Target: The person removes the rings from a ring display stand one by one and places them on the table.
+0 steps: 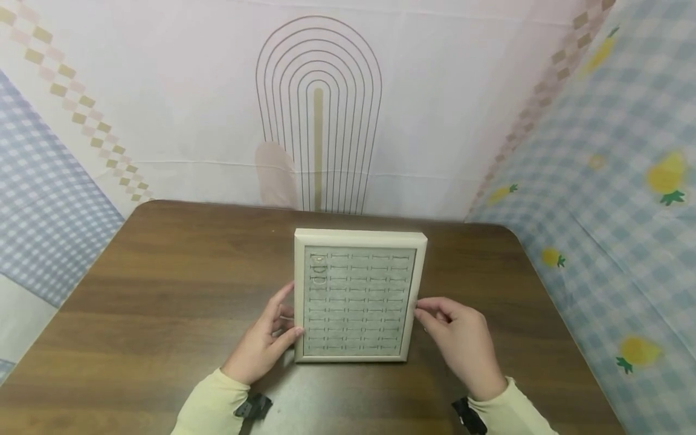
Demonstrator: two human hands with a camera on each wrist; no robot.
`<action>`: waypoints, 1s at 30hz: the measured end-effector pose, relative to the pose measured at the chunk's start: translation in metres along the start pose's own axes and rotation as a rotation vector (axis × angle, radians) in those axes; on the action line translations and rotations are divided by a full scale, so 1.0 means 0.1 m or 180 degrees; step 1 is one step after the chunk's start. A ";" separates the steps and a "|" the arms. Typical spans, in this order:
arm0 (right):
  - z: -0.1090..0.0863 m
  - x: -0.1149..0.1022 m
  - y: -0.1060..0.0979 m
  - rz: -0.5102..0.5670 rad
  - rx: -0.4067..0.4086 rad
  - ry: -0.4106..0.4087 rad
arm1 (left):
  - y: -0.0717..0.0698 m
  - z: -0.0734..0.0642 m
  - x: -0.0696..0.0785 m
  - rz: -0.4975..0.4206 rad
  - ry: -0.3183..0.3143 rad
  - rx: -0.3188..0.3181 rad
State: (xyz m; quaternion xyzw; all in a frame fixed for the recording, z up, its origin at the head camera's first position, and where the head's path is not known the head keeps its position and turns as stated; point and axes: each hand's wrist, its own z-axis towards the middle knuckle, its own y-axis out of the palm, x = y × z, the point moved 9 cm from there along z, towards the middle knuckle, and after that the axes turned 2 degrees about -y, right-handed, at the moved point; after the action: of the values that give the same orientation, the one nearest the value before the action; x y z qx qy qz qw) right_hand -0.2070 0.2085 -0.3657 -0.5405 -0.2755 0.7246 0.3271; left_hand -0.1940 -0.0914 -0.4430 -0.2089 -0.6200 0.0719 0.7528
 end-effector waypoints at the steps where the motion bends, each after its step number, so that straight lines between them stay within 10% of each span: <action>1: 0.01 -0.05 0.02 0.0031 -0.0013 -0.0031 | 0.00 0.00 0.00 -0.0008 0.0004 -0.0003; 30: 0.30 -1.41 0.62 0.0366 -0.0204 -0.1237 | 0.00 -0.02 0.02 -0.0047 -0.0005 -0.0071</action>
State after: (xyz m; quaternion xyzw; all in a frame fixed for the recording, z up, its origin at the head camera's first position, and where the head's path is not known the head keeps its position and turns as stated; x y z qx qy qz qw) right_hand -0.2184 0.0587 -0.3194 -0.4155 -0.3251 0.8235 0.2085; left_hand -0.1915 -0.0910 -0.4411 -0.2127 -0.6229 0.0596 0.7505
